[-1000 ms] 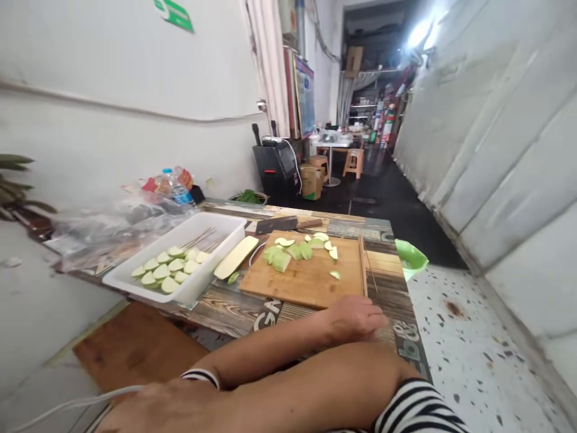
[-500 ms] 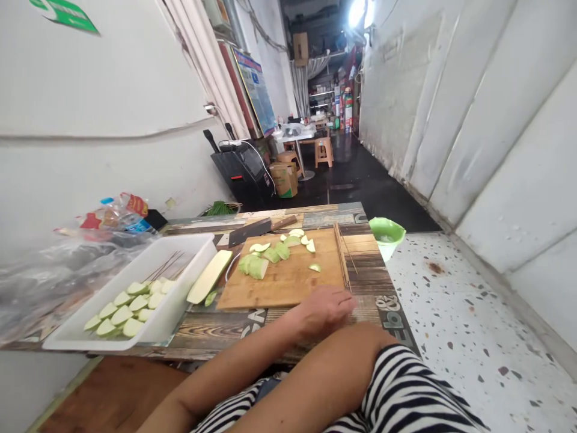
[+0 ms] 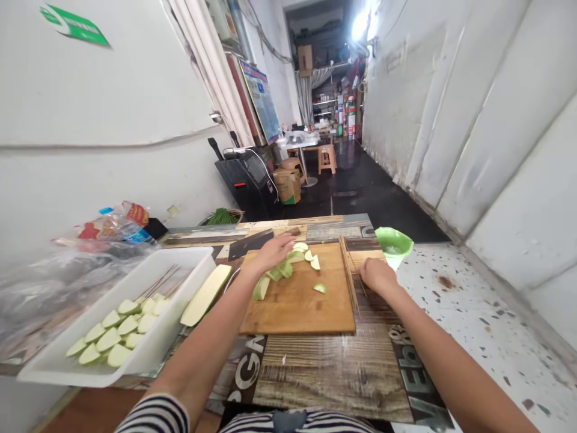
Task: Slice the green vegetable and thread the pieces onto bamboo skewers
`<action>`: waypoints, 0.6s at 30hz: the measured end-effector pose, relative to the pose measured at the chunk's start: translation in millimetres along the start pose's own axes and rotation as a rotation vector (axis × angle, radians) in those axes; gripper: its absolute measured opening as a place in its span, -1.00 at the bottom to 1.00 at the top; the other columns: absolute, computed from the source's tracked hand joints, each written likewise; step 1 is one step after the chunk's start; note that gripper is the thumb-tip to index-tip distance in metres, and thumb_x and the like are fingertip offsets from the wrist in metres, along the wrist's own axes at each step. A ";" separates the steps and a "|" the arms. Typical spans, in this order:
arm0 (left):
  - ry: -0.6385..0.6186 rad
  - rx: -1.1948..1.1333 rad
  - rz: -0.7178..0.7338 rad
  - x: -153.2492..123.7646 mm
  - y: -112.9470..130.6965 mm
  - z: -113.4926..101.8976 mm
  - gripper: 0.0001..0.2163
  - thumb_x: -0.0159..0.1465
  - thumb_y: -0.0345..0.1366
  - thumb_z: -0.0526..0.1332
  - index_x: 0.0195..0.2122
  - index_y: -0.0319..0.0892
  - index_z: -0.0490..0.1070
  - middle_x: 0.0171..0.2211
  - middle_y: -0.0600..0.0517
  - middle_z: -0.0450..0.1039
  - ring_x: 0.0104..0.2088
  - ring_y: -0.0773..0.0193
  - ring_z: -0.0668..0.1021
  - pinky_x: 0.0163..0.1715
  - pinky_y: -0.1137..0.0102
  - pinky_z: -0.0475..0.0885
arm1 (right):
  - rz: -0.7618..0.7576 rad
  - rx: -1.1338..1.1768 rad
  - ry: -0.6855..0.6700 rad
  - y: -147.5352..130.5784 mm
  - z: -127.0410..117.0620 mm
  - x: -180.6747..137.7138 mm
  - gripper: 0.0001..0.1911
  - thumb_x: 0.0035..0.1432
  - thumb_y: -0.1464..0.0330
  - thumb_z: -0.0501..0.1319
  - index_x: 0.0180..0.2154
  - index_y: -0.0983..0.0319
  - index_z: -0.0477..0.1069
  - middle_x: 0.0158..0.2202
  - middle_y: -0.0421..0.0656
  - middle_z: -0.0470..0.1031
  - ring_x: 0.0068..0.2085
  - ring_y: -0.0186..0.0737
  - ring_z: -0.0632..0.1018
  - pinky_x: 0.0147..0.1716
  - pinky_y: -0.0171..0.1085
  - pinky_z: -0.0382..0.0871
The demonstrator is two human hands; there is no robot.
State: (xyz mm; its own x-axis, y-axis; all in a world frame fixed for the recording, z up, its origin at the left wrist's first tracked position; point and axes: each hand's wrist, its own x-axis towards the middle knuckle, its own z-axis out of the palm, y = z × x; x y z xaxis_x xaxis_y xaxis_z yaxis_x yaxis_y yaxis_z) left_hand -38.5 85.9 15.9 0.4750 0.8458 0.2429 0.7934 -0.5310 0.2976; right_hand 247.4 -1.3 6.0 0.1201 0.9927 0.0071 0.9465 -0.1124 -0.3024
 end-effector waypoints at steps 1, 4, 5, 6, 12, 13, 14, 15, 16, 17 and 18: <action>-0.044 0.025 -0.017 12.0 -4.4 7.6 -0.63 0.29 -0.17 -0.11 0.00 -0.16 0.33 0.04 -0.03 0.34 0.07 0.20 0.33 0.06 0.33 0.20 | 0.025 -0.031 -0.015 1.2 6.6 4.6 -0.71 0.13 0.35 0.07 -0.42 0.42 0.48 -0.39 0.15 0.53 -0.31 -0.06 0.54 -0.37 -0.27 0.28; -0.173 0.071 -0.060 34.4 -5.4 30.3 -0.54 0.29 -0.08 -0.13 0.11 -0.21 0.19 0.13 -0.10 0.22 0.12 0.16 0.28 0.08 0.31 0.16 | 0.062 -0.102 -0.060 -1.5 25.1 12.3 -0.68 0.13 0.33 0.07 -0.33 0.42 0.50 -0.30 0.20 0.53 -0.23 0.02 0.54 -0.32 -0.22 0.30; -0.201 0.077 -0.064 37.2 -3.8 36.2 -0.51 0.28 -0.04 -0.13 0.13 -0.22 0.16 0.14 -0.12 0.19 0.13 0.14 0.26 0.08 0.30 0.15 | 0.071 -0.118 -0.072 -3.2 29.6 14.6 -0.69 0.12 0.34 0.07 -0.31 0.42 0.50 -0.28 0.21 0.53 -0.21 0.03 0.54 -0.30 -0.20 0.31; -0.225 0.080 -0.062 38.2 -1.8 40.8 -0.49 0.27 -0.01 -0.12 0.14 -0.22 0.14 0.15 -0.13 0.18 0.14 0.12 0.25 0.08 0.28 0.15 | 0.080 -0.131 -0.084 -4.6 33.2 17.2 -0.70 0.11 0.36 0.07 -0.30 0.42 0.50 -0.27 0.22 0.52 -0.19 0.05 0.53 -0.29 -0.19 0.31; -0.313 0.072 0.007 28.3 9.9 42.4 -0.58 0.22 -0.02 -0.01 0.00 -0.14 0.28 0.07 -0.08 0.27 0.08 0.13 0.30 0.05 0.31 0.17 | 0.108 -0.168 -0.122 -0.9 44.5 32.1 -0.72 0.04 0.37 0.13 -0.29 0.41 0.52 -0.24 0.21 0.52 -0.20 0.05 0.54 -0.29 -0.18 0.32; -0.311 0.055 0.028 25.9 12.0 40.8 -0.61 0.21 -0.05 0.02 -0.03 -0.14 0.31 0.04 -0.07 0.29 0.06 0.14 0.32 0.05 0.31 0.17 | 0.106 -0.172 -0.117 2.1 45.7 32.6 -0.71 0.04 0.34 0.13 -0.29 0.41 0.52 -0.24 0.21 0.52 -0.20 0.06 0.53 -0.30 -0.17 0.31; -0.306 0.028 0.051 23.3 14.3 39.3 -0.63 0.19 -0.07 0.05 -0.05 -0.14 0.33 0.01 -0.07 0.31 0.04 0.14 0.33 0.04 0.32 0.18 | 0.104 -0.175 -0.109 5.6 46.4 32.4 -0.70 0.04 0.33 0.13 -0.30 0.41 0.52 -0.25 0.21 0.52 -0.20 0.07 0.53 -0.31 -0.17 0.30; -0.302 -0.005 0.074 20.3 16.9 38.0 -0.65 0.18 -0.10 0.09 -0.08 -0.15 0.35 -0.02 -0.07 0.33 0.02 0.15 0.35 0.03 0.32 0.18 | 0.104 -0.178 -0.098 9.5 46.6 31.4 -0.70 0.04 0.32 0.13 -0.30 0.42 0.51 -0.26 0.21 0.52 -0.20 0.07 0.53 -0.32 -0.18 0.30; -0.301 -0.041 0.095 17.1 19.9 36.8 -0.67 0.16 -0.13 0.12 -0.10 -0.16 0.37 -0.05 -0.08 0.35 0.00 0.15 0.37 0.02 0.33 0.19 | 0.106 -0.182 -0.086 13.5 46.0 29.9 -0.70 0.05 0.33 0.12 -0.31 0.42 0.51 -0.27 0.21 0.52 -0.21 0.07 0.53 -0.34 -0.19 0.28; -0.306 -0.077 0.116 13.5 23.4 35.4 -0.69 0.13 -0.15 0.15 -0.13 -0.17 0.38 -0.07 -0.08 0.37 -0.01 0.14 0.38 0.01 0.33 0.20 | 0.110 -0.183 -0.074 17.3 44.6 27.8 -0.70 0.06 0.34 0.11 -0.32 0.43 0.50 -0.29 0.21 0.51 -0.22 0.06 0.53 -0.36 -0.20 0.27; -0.314 -0.112 0.136 9.5 27.3 33.4 -0.70 0.12 -0.17 0.17 -0.14 -0.17 0.40 -0.09 -0.08 0.39 -0.02 0.14 0.39 0.00 0.33 0.21 | 0.113 -0.184 -0.060 20.6 42.3 25.5 -0.70 0.06 0.34 0.09 -0.34 0.42 0.50 -0.30 0.21 0.51 -0.23 0.04 0.53 -0.38 -0.21 0.26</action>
State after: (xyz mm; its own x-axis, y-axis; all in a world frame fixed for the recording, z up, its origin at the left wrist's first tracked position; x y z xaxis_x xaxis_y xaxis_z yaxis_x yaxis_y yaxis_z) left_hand 0.4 81.2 -4.5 0.6811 0.7322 -0.0033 0.6766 -0.6276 0.3852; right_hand 257.3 23.5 -40.3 0.2155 0.9736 -0.0756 0.9674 -0.2234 -0.1191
